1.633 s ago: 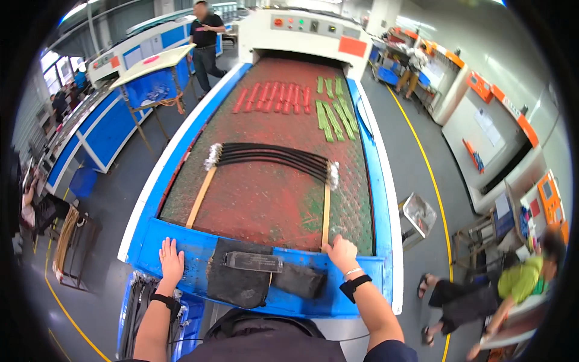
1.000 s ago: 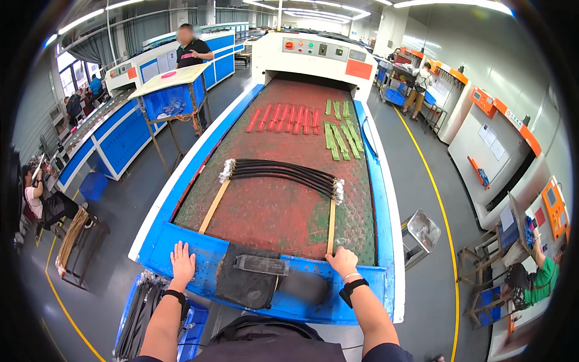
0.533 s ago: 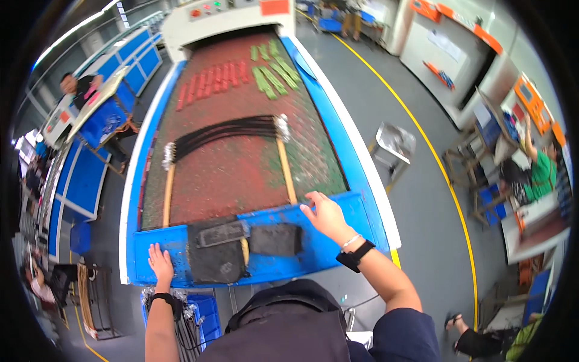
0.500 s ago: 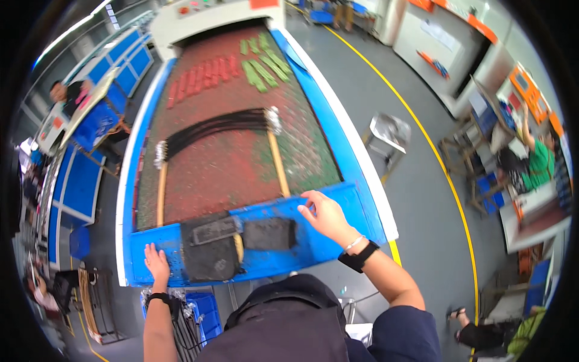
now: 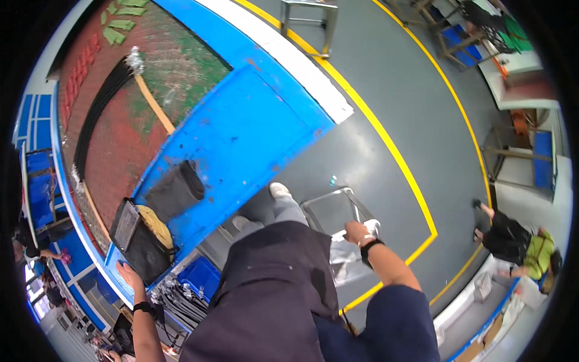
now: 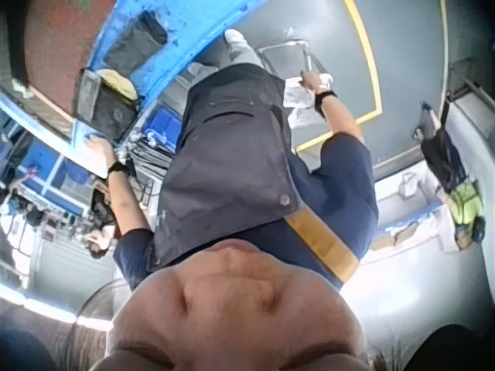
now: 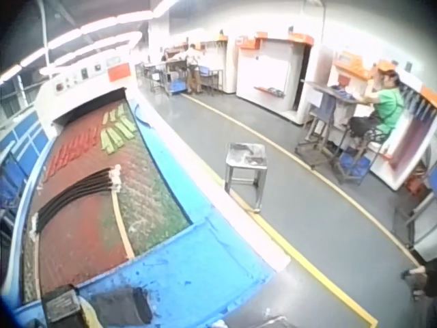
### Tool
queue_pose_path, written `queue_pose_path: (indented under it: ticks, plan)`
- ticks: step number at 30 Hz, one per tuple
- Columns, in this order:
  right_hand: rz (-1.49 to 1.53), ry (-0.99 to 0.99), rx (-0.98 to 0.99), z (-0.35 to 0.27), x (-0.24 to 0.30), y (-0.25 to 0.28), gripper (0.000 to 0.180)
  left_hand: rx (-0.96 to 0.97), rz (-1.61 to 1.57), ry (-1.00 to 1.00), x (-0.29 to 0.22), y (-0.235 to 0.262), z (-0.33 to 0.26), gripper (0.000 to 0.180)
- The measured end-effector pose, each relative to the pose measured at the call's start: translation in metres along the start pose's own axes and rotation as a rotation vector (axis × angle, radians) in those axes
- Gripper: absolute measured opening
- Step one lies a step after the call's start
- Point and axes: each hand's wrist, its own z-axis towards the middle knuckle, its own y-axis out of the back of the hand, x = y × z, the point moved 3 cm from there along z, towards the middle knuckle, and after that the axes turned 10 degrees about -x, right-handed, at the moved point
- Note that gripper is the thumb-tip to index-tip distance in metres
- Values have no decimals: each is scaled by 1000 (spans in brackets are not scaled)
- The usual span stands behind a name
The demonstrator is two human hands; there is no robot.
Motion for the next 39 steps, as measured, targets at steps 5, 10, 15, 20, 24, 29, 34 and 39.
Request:
queue_pose_path:
  ticks: [5,10,15,20,24,29,34,39]
  plan:
    - [-2,-195,87,20,-15,-89,51,94,17,-30,-23,24,11,47]
    - [-248,-308,7,33,-20,-115,29,139,-31,-141,-44,44,-14,50]
    - [-244,-158,-165,51,-120,-142,27,182,-90,-55,-64,55,-13,51]
    - [-33,-1055,-299,47,-178,-138,29,158,-107,-9,-73,62,-12,48]
    - [158,-1257,-612,65,-162,-144,31,151,-183,-9,-50,60,-19,45]
    - [194,-1045,-514,112,-100,-119,31,197,-105,63,-66,56,-12,45]
    - [213,-886,-462,134,-54,-98,32,223,-70,101,-71,59,-7,46]
    - [217,-762,-426,154,-30,-83,32,232,-50,105,-74,62,-7,46]
